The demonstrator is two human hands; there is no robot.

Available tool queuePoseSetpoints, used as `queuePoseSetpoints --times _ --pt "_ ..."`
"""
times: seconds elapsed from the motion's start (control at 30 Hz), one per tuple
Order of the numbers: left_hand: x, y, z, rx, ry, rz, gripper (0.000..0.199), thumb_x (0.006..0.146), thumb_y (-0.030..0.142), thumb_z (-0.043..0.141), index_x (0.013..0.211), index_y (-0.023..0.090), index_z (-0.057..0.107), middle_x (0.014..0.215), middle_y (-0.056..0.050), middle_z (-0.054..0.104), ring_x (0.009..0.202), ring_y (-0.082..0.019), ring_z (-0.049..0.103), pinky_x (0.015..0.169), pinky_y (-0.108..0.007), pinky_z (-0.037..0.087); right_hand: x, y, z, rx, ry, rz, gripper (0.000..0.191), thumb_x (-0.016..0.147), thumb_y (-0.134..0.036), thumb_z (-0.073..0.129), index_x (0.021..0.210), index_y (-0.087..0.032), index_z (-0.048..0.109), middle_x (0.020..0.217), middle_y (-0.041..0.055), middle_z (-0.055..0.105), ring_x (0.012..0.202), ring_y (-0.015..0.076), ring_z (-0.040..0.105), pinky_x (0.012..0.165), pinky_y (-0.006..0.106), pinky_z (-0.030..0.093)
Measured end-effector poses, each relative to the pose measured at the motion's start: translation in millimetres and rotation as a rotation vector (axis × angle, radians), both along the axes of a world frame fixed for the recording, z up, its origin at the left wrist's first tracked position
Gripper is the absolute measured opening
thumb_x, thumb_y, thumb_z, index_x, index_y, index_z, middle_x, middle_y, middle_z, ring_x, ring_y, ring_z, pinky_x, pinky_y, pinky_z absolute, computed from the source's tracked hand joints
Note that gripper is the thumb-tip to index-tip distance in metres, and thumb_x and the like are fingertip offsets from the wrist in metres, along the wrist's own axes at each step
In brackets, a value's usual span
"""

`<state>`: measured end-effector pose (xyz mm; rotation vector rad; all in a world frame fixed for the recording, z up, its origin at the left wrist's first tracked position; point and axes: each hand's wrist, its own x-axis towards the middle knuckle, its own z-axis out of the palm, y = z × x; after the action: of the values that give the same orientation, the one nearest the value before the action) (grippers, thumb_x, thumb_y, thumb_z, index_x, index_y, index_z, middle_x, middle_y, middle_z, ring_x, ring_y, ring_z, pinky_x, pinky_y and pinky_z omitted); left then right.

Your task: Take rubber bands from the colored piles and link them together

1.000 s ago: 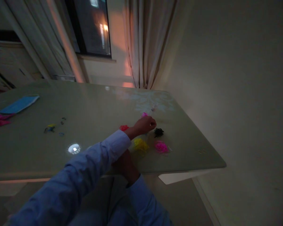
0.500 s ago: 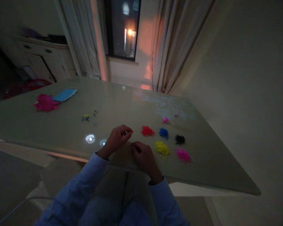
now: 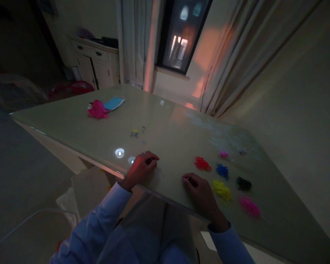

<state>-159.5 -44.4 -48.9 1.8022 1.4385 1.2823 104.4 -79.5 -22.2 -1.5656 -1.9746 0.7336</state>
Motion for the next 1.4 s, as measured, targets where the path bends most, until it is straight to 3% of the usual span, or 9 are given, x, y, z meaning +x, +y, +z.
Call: queuePoseSetpoints --times 0.13,0.3,0.47,0.6,0.77,0.97,1.07,1.4 --pt "1.4 -2.5 2.8 -0.025 -0.082 0.010 0.019 0.081 0.022 0.054 0.083 0.020 0.073 0.081 -0.002 0.069 0.074 -0.015 0.062 0.069 -0.027 0.046 -15.5 25.1 11.7 -0.071 0.001 0.030 0.029 0.086 -0.037 0.057 0.101 -0.017 0.071 0.066 -0.0004 0.064 0.060 0.0160 0.058 0.056 0.026 0.040" --pt "1.4 -6.0 8.2 -0.067 -0.121 -0.017 0.017 0.075 0.018 0.054 0.077 0.019 0.071 0.071 0.000 0.067 0.066 -0.014 0.060 0.065 -0.025 0.044 -64.9 76.3 20.3 0.044 0.022 0.149 0.026 0.084 -0.033 0.060 0.101 -0.017 0.072 0.071 0.0002 0.066 0.062 0.0147 0.058 0.062 0.026 0.044" --pt "2.5 -7.5 9.5 -0.069 -0.099 -0.038 0.015 0.072 0.015 0.053 0.068 0.018 0.067 0.065 0.001 0.065 0.063 -0.014 0.059 0.062 -0.025 0.042 -132.1 124.7 15.4 0.152 -0.154 0.299 0.020 0.082 -0.020 0.065 0.101 -0.017 0.073 0.085 0.0035 0.071 0.074 0.0154 0.062 0.073 0.027 0.046" --pt "3.0 -6.6 7.4 -0.072 -0.104 0.007 0.016 0.076 0.016 0.054 0.075 0.018 0.070 0.070 0.000 0.069 0.065 -0.014 0.061 0.065 -0.025 0.044 -166.0 147.2 6.2 0.159 -0.198 0.357 0.016 0.082 -0.019 0.068 0.096 -0.017 0.076 0.093 0.0056 0.073 0.084 0.0173 0.063 0.079 0.026 0.045" --pt "3.7 -5.1 5.1 -0.091 -0.122 0.044 0.018 0.079 0.018 0.055 0.082 0.019 0.072 0.079 -0.001 0.073 0.071 -0.016 0.064 0.069 -0.027 0.046 -176.1 154.8 1.3 0.176 -0.268 0.375 0.017 0.085 -0.012 0.061 0.081 -0.017 0.076 0.088 0.0056 0.073 0.083 0.0175 0.061 0.076 0.026 0.041" --pt "4.2 -5.0 5.9 -0.091 -0.125 0.057 0.016 0.079 0.018 0.056 0.082 0.019 0.072 0.077 -0.001 0.072 0.069 -0.015 0.063 0.067 -0.027 0.046 -172.9 151.6 0.8 0.176 -0.279 0.414 0.013 0.087 -0.018 0.062 0.086 -0.018 0.076 0.090 0.0047 0.071 0.083 0.0160 0.059 0.077 0.024 0.041" --pt "4.1 -5.6 7.5 -0.083 -0.115 0.060 0.016 0.078 0.015 0.057 0.080 0.019 0.072 0.076 -0.001 0.072 0.068 -0.015 0.062 0.067 -0.027 0.046 -174.7 151.9 -1.6 0.166 -0.257 0.435 0.011 0.087 -0.021 0.066 0.091 -0.018 0.075 0.092 0.0034 0.069 0.083 0.0155 0.059 0.078 0.024 0.041" --pt "4.4 -6.7 8.2 -0.071 -0.125 0.067 0.017 0.079 0.017 0.055 0.079 0.020 0.071 0.076 0.000 0.073 0.069 -0.015 0.063 0.069 -0.026 0.047 -176.3 148.6 -7.7 0.150 -0.059 0.359 0.009 0.085 -0.014 0.057 0.080 -0.018 0.064 0.086 0.0005 0.064 0.081 0.0142 0.054 0.077 0.024 0.041"
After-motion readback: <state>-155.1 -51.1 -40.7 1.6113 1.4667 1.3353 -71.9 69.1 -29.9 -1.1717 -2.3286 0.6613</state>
